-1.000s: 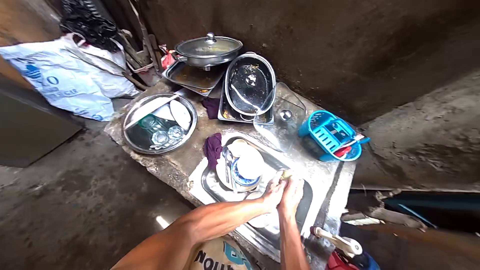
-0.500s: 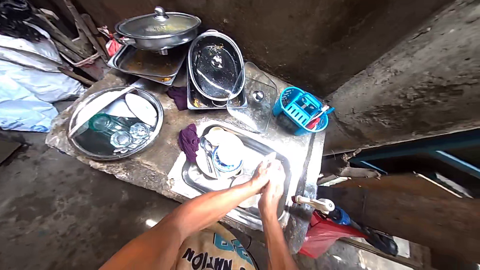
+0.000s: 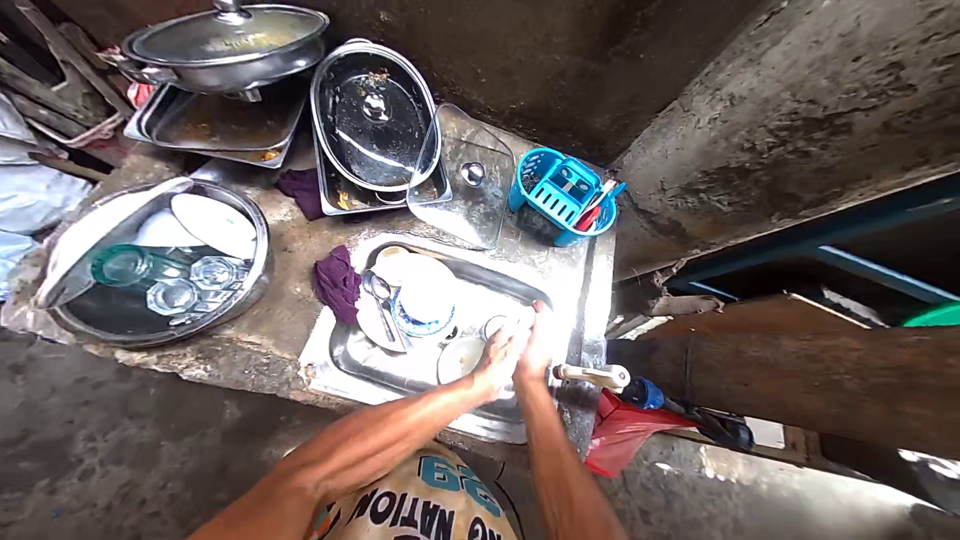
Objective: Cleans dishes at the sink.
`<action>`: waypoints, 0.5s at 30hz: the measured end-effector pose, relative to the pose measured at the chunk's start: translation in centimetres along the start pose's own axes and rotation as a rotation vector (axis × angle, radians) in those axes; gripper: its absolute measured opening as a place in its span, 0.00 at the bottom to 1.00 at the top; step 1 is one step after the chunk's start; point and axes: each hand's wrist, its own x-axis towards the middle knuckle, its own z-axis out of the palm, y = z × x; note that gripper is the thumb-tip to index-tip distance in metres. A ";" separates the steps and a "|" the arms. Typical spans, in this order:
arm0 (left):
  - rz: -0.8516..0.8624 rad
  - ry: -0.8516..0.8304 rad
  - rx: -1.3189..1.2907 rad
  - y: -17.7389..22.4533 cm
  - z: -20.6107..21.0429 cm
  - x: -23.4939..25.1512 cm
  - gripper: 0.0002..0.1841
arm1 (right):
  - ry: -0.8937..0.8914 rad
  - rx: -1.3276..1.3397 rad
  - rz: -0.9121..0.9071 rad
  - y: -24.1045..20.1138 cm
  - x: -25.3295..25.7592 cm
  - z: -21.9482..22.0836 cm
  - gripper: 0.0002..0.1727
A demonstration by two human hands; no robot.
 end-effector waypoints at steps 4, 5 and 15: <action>0.046 0.000 0.068 0.1 -0.7 1.9 0.24 | -0.077 -0.068 0.025 -1.4 -2.9 0.4 0.28; -0.021 0.050 0.060 0.5 -1.1 2.8 0.24 | -0.138 -0.104 -0.015 -1.9 -4.9 0.7 0.30; -0.044 0.102 0.083 -0.5 -0.6 1.9 0.24 | -0.125 -0.129 0.063 -1.5 -3.2 0.3 0.28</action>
